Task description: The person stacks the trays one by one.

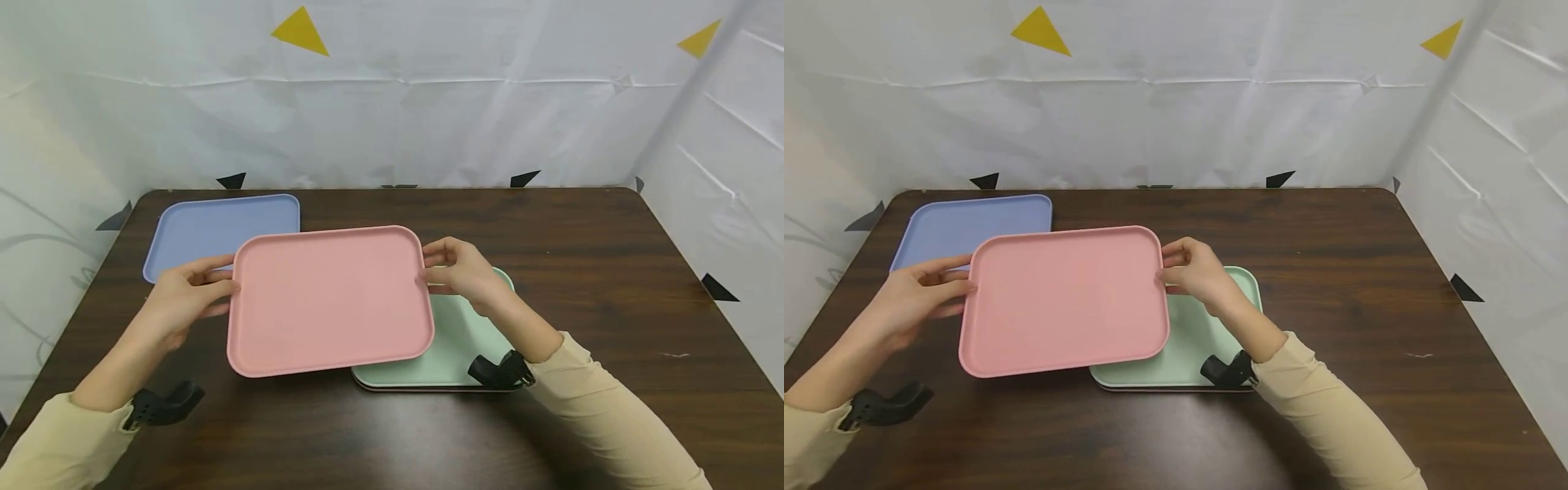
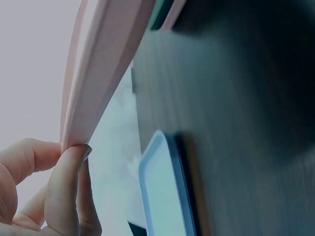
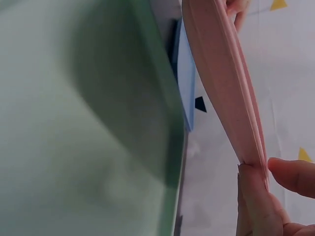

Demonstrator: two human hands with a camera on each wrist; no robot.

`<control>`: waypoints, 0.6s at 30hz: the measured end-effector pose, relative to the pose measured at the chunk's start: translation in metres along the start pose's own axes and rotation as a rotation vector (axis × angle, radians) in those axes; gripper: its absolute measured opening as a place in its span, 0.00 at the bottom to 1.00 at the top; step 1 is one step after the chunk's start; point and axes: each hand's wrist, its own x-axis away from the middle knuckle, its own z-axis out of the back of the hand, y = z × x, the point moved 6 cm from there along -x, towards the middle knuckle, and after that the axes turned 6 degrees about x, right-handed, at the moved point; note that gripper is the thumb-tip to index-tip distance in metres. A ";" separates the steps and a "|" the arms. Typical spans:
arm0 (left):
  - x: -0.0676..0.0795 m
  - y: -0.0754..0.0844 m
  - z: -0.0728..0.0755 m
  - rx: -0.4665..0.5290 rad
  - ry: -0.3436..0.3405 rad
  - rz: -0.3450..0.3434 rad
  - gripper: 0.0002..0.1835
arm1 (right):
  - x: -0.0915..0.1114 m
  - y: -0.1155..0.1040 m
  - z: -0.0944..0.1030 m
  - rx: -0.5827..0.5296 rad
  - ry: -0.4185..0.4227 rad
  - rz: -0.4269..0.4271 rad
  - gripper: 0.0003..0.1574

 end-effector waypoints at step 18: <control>-0.009 0.003 -0.055 0.051 -0.088 0.042 0.31 | 0.019 0.027 0.035 0.075 0.018 -0.044 0.28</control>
